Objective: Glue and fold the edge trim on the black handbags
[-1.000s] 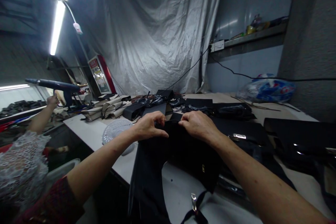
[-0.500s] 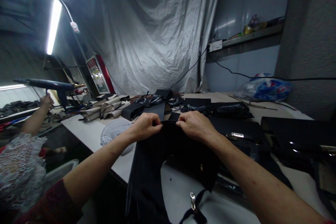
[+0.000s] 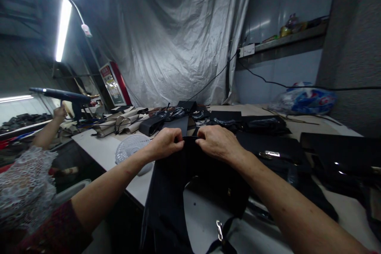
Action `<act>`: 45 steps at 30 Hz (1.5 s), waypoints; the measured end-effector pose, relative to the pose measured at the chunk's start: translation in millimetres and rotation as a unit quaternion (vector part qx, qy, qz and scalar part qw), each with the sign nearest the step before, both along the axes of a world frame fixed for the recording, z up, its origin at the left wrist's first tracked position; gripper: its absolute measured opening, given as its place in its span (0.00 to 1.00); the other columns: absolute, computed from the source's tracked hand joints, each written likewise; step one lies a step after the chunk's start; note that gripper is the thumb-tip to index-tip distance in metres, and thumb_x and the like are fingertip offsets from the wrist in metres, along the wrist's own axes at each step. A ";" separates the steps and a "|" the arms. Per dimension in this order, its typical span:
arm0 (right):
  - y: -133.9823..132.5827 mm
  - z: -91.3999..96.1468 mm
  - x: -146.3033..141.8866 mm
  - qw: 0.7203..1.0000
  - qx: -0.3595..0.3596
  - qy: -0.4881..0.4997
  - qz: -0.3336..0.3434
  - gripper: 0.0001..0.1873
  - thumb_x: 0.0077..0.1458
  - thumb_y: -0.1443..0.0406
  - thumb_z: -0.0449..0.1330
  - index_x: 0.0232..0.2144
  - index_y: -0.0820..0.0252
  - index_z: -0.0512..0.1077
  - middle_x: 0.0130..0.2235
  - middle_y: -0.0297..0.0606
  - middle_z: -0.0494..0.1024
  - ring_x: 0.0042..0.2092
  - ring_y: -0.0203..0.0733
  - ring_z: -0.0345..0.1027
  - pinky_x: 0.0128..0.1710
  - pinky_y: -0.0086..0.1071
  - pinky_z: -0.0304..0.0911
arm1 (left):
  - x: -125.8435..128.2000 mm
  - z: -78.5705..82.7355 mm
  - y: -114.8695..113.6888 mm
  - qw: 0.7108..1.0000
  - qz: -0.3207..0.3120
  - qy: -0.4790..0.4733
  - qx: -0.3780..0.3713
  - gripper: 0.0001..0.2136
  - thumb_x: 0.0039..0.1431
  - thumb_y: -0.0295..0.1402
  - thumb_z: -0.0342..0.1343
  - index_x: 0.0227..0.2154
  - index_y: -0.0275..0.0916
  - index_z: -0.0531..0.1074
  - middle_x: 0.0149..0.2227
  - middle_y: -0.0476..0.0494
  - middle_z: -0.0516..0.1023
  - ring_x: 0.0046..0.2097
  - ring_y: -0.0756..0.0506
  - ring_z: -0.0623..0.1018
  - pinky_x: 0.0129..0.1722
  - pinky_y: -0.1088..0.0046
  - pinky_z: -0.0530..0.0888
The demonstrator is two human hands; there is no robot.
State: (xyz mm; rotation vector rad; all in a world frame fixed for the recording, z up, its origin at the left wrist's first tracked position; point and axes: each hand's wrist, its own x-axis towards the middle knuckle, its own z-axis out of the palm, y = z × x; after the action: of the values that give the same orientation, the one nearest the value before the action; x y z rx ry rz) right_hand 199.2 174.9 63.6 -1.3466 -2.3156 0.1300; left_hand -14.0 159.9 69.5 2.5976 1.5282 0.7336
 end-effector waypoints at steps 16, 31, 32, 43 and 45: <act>7.8 -1.1 -14.3 0.998 0.024 -0.008 0.064 0.09 0.62 0.63 0.59 0.34 0.52 0.79 0.37 0.32 0.81 0.38 0.39 0.71 0.33 0.30 0.54 | -34.5 -10.0 2.1 0.954 -0.053 -0.218 -0.198 0.20 0.40 0.31 0.70 0.34 0.39 0.66 0.34 0.51 0.73 0.31 0.51 0.71 0.29 0.76 0.66; 4.7 -2.3 -16.3 0.997 0.051 -0.013 0.051 0.10 0.62 0.62 0.57 0.34 0.52 0.79 0.37 0.33 0.81 0.38 0.41 0.72 0.33 0.31 0.54 | -17.9 6.3 -27.0 0.998 0.000 0.032 0.059 0.03 0.54 0.28 0.68 0.32 0.39 0.80 0.32 0.49 0.79 0.34 0.48 0.77 0.34 0.74 0.69; 4.4 -2.2 -16.2 0.997 0.053 -0.015 0.053 0.10 0.62 0.62 0.57 0.35 0.52 0.79 0.37 0.33 0.81 0.38 0.41 0.72 0.33 0.31 0.54 | -17.3 6.9 -26.9 0.998 0.004 0.030 0.054 0.03 0.53 0.28 0.68 0.32 0.39 0.80 0.31 0.49 0.80 0.33 0.48 0.77 0.34 0.74 0.69; -8.6 8.3 -18.6 0.998 0.023 -0.053 0.028 0.10 0.62 0.63 0.58 0.30 0.54 0.78 0.33 0.36 0.80 0.34 0.41 0.71 0.29 0.31 0.51 | -15.4 11.8 -28.3 0.998 0.008 0.053 0.021 0.02 0.54 0.26 0.66 0.31 0.37 0.79 0.30 0.50 0.79 0.31 0.49 0.76 0.32 0.75 0.67; -14.0 12.2 -16.1 0.998 0.008 -0.066 0.017 0.10 0.61 0.63 0.59 0.29 0.54 0.78 0.32 0.37 0.80 0.33 0.41 0.71 0.28 0.31 0.51 | -14.8 13.9 -26.6 0.998 -0.019 0.062 0.013 0.02 0.55 0.27 0.66 0.31 0.38 0.78 0.30 0.50 0.79 0.32 0.49 0.76 0.33 0.75 0.67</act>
State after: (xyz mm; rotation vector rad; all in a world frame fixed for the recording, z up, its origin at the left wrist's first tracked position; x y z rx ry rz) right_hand 183.1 160.8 75.9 -1.3454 -2.4437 0.0329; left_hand -28.8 133.4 83.4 2.7306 1.5061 0.6039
